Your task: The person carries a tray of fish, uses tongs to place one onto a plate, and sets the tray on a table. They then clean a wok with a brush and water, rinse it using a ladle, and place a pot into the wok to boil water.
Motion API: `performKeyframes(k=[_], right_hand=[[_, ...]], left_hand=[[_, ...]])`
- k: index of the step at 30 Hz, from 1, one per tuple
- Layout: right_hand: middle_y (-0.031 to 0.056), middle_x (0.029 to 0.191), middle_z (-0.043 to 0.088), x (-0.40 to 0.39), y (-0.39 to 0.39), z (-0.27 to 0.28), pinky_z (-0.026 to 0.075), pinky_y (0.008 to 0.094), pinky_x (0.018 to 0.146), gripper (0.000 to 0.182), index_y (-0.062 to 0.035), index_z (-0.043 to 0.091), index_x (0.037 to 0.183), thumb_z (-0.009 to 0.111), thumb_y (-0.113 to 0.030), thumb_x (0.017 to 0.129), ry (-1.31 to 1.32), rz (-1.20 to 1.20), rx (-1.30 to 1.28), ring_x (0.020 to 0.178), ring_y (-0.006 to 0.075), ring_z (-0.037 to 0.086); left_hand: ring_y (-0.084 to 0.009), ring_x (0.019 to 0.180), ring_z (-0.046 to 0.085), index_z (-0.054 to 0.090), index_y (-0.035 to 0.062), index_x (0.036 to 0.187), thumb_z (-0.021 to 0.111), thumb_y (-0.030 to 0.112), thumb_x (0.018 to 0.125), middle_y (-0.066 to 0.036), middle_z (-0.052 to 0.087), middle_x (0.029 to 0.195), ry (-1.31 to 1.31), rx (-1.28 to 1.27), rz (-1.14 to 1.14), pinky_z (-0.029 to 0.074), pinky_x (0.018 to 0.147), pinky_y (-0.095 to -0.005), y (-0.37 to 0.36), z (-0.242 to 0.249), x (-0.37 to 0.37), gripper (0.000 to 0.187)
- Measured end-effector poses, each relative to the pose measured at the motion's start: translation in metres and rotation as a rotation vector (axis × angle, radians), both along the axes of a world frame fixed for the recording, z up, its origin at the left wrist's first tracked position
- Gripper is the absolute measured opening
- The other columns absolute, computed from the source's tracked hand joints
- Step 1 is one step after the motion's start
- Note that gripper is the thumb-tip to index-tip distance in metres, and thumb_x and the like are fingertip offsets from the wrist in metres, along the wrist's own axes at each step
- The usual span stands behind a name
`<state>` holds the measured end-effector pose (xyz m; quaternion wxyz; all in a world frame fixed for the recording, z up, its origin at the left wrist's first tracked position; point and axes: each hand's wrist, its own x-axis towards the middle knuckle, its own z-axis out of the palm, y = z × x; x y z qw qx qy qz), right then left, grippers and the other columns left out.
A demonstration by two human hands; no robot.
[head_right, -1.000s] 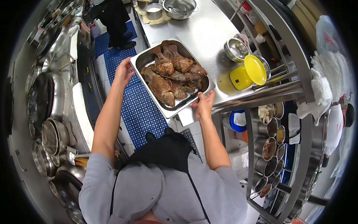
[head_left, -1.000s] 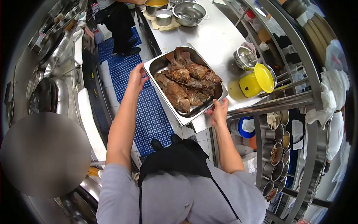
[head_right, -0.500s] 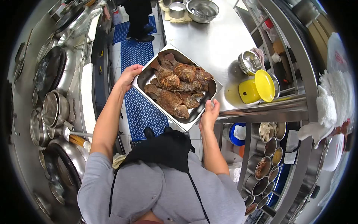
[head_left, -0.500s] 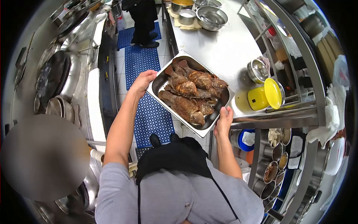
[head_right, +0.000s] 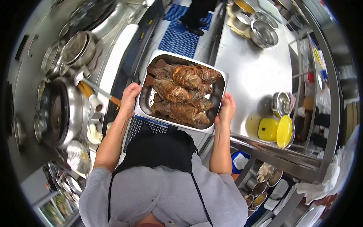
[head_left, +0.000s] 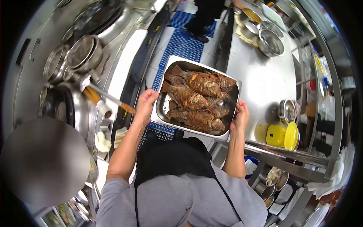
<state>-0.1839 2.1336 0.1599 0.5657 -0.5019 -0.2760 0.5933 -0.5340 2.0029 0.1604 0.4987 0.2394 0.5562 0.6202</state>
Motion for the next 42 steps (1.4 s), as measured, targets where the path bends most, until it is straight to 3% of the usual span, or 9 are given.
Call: performKeyframes(k=[9, 11, 16, 21, 25, 31, 33, 36, 42], right_hand=[[0.0083, 0.097, 0.067, -0.123, 0.013, 0.003, 0.051, 0.0275, 0.082, 0.031, 0.0040, 0.060, 0.106, 0.046, 0.005, 0.078, 0.057, 0.446, 0.010, 0.085, 0.0151, 0.063], [0.0112, 0.097, 0.068, -0.155, -0.011, 0.034, 0.053, 0.0304, 0.083, 0.031, 0.0066, 0.060, 0.105, 0.044, 0.004, 0.078, 0.054, 0.556, -0.022, 0.085, 0.0182, 0.065], [0.0133, 0.100, 0.069, -0.208, -0.053, 0.026, 0.054, 0.0318, 0.084, 0.036, 0.0070, 0.059, 0.111, 0.041, 0.002, 0.080, 0.073, 0.729, 0.002, 0.087, 0.0204, 0.067], [0.0131, 0.099, 0.069, -0.228, -0.119, 0.044, 0.054, 0.0335, 0.084, 0.035, 0.0057, 0.059, 0.112, 0.042, -0.007, 0.084, 0.051, 0.827, -0.111, 0.085, 0.0214, 0.066], [0.0116, 0.095, 0.068, -0.210, -0.139, 0.043, 0.054, 0.0344, 0.082, 0.034, 0.0049, 0.058, 0.112, 0.045, -0.012, 0.085, 0.042, 0.740, -0.128, 0.084, 0.0210, 0.065], [0.0085, 0.090, 0.067, -0.148, -0.125, 0.061, 0.053, 0.0319, 0.078, 0.034, 0.0034, 0.060, 0.111, 0.047, -0.017, 0.087, 0.028, 0.626, -0.082, 0.080, 0.0186, 0.063], [0.0073, 0.088, 0.067, -0.134, -0.120, 0.077, 0.053, 0.0308, 0.076, 0.034, 0.0031, 0.061, 0.110, 0.047, -0.019, 0.088, 0.004, 0.557, -0.058, 0.079, 0.0178, 0.063], [0.0040, 0.085, 0.066, -0.078, -0.066, 0.046, 0.050, 0.0263, 0.071, 0.033, 0.0027, 0.062, 0.109, 0.049, -0.021, 0.090, -0.013, 0.337, -0.022, 0.074, 0.0137, 0.060], [0.0039, 0.081, 0.066, -0.010, -0.010, 0.012, 0.050, 0.0261, 0.067, 0.029, 0.0014, 0.064, 0.105, 0.049, -0.019, 0.091, 0.034, 0.067, -0.016, 0.069, 0.0136, 0.060]], left_hand=[[-0.0030, 0.073, 0.049, 0.058, 0.0067, 0.082, 0.061, 0.008, 0.092, 0.005, 0.057, 0.078, -0.009, 0.102, 0.477, 0.041, 0.068, -0.0209, -0.123, 0.062, -0.027, 0.011], [-0.0032, 0.073, 0.051, 0.057, 0.0069, 0.084, 0.060, 0.007, 0.093, 0.004, 0.059, 0.079, -0.070, 0.125, 0.540, 0.042, 0.068, -0.0211, -0.160, 0.078, -0.027, 0.009], [-0.0028, 0.071, 0.050, 0.057, 0.0067, 0.085, 0.060, 0.007, 0.094, 0.005, 0.058, 0.078, 0.026, 0.079, 0.747, 0.041, 0.066, -0.0206, -0.246, 0.074, -0.026, 0.009], [-0.0026, 0.068, 0.049, 0.057, 0.0065, 0.084, 0.059, 0.007, 0.094, 0.005, 0.057, 0.076, -0.072, 0.098, 0.826, 0.041, 0.064, -0.0200, -0.317, 0.083, -0.018, 0.010], [-0.0015, 0.065, 0.046, 0.056, 0.0078, 0.082, 0.057, 0.009, 0.094, 0.006, 0.055, 0.074, -0.130, 0.099, 0.779, 0.037, 0.059, -0.0189, -0.333, 0.090, -0.016, 0.012], [-0.0013, 0.062, 0.042, 0.055, 0.0090, 0.083, 0.055, 0.014, 0.095, 0.007, 0.053, 0.072, -0.234, 0.133, 0.563, 0.032, 0.054, -0.0201, -0.287, 0.080, -0.020, 0.013], [-0.0024, 0.063, 0.046, 0.057, 0.0083, 0.087, 0.055, 0.016, 0.096, 0.005, 0.055, 0.074, -0.273, 0.115, 0.496, 0.036, 0.056, -0.0200, -0.260, 0.076, -0.022, 0.012], [-0.0049, 0.067, 0.054, 0.061, 0.0061, 0.093, 0.055, 0.017, 0.097, 0.002, 0.059, 0.078, -0.286, 0.107, 0.315, 0.044, 0.062, -0.0208, -0.180, 0.069, -0.019, 0.013], [-0.0075, 0.077, 0.057, 0.063, -0.0007, 0.106, 0.053, 0.017, 0.098, 0.000, 0.062, 0.086, -0.224, 0.086, 0.094, 0.047, 0.073, -0.0226, -0.044, 0.052, -0.008, 0.022]])
